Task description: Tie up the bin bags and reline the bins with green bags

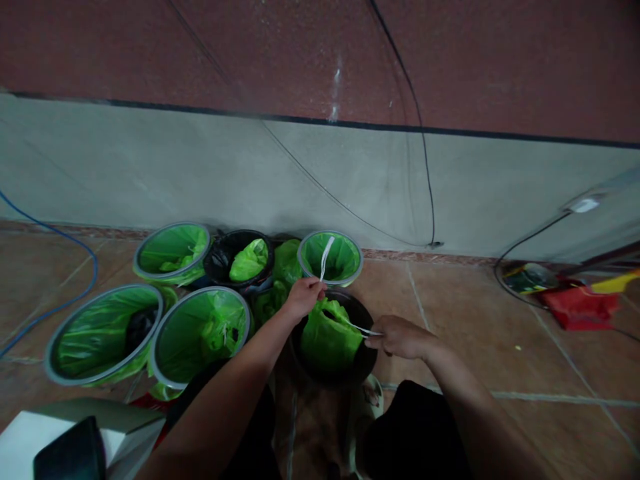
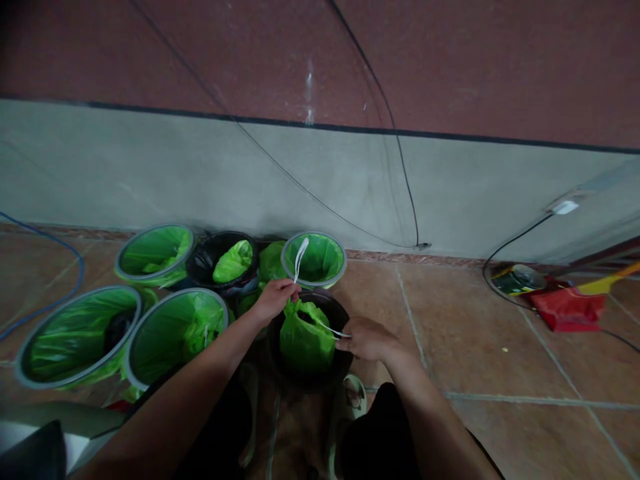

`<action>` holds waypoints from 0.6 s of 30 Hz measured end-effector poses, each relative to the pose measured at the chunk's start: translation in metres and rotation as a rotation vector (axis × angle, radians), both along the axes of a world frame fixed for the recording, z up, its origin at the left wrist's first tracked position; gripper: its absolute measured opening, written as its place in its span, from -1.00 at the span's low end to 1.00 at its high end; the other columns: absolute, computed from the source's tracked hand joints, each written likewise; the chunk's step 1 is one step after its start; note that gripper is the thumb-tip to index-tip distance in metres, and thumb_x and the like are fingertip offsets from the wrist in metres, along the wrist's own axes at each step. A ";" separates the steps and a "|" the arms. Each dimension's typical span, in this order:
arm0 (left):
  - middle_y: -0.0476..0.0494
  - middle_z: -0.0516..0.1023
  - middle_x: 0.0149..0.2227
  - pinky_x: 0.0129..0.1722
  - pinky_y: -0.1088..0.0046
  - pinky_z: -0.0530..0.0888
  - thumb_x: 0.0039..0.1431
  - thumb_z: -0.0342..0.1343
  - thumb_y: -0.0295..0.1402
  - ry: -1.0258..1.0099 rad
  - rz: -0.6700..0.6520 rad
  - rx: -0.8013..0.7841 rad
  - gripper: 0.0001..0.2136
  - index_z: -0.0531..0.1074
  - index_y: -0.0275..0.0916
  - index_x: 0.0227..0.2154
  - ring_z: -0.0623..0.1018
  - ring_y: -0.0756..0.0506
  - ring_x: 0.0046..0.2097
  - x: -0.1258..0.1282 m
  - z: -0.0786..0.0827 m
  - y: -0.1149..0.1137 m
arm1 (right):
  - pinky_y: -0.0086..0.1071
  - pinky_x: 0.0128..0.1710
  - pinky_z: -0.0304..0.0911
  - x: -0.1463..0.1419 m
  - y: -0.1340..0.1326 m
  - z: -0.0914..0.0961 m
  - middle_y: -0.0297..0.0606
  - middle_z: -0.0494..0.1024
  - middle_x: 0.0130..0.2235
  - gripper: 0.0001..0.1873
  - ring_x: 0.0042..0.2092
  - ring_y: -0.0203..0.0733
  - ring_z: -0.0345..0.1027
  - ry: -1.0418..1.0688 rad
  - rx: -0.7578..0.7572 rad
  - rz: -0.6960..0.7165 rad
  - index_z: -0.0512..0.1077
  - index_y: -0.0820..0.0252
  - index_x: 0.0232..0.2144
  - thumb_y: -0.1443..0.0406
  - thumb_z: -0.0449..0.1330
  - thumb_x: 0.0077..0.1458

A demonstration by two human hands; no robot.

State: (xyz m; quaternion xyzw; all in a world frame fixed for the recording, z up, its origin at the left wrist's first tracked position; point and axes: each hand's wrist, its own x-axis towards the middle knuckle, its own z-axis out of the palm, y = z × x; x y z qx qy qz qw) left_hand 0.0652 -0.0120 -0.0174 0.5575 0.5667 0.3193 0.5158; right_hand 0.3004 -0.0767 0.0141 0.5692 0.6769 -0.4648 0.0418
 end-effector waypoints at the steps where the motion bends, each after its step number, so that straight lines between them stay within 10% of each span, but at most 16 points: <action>1: -0.01 0.44 -0.60 -0.42 0.51 0.31 0.09 0.00 -0.34 -0.005 -0.008 0.005 -0.77 0.47 -0.26 -0.57 0.41 0.00 -0.47 0.001 0.000 -0.001 | -0.43 -0.54 -0.01 -0.003 0.000 0.002 -0.37 0.35 -0.66 -0.61 -0.58 -0.35 0.14 0.053 -0.004 0.004 0.45 0.18 -0.65 0.06 0.22 0.06; 8: 0.01 0.42 -0.60 -0.44 0.51 0.29 0.12 0.03 -0.29 -0.131 -0.194 -0.050 -0.77 0.49 -0.28 -0.51 0.37 0.03 -0.51 0.013 -0.002 -0.009 | -0.47 -0.46 0.12 -0.028 0.010 0.016 -0.33 0.44 -0.47 -0.49 -0.46 -0.37 0.23 0.567 0.053 -0.116 0.44 0.20 -0.42 -0.09 0.02 0.22; 18: -0.01 0.47 -0.53 -0.43 0.53 0.28 0.15 0.04 -0.30 -0.183 -0.628 0.017 -0.75 0.52 -0.31 -0.50 0.34 0.05 -0.48 0.018 -0.006 -0.022 | -0.49 -0.47 0.12 -0.038 0.014 0.026 -0.33 0.45 -0.46 -0.48 -0.47 -0.38 0.22 0.618 0.102 -0.128 0.42 0.21 -0.46 -0.09 0.04 0.21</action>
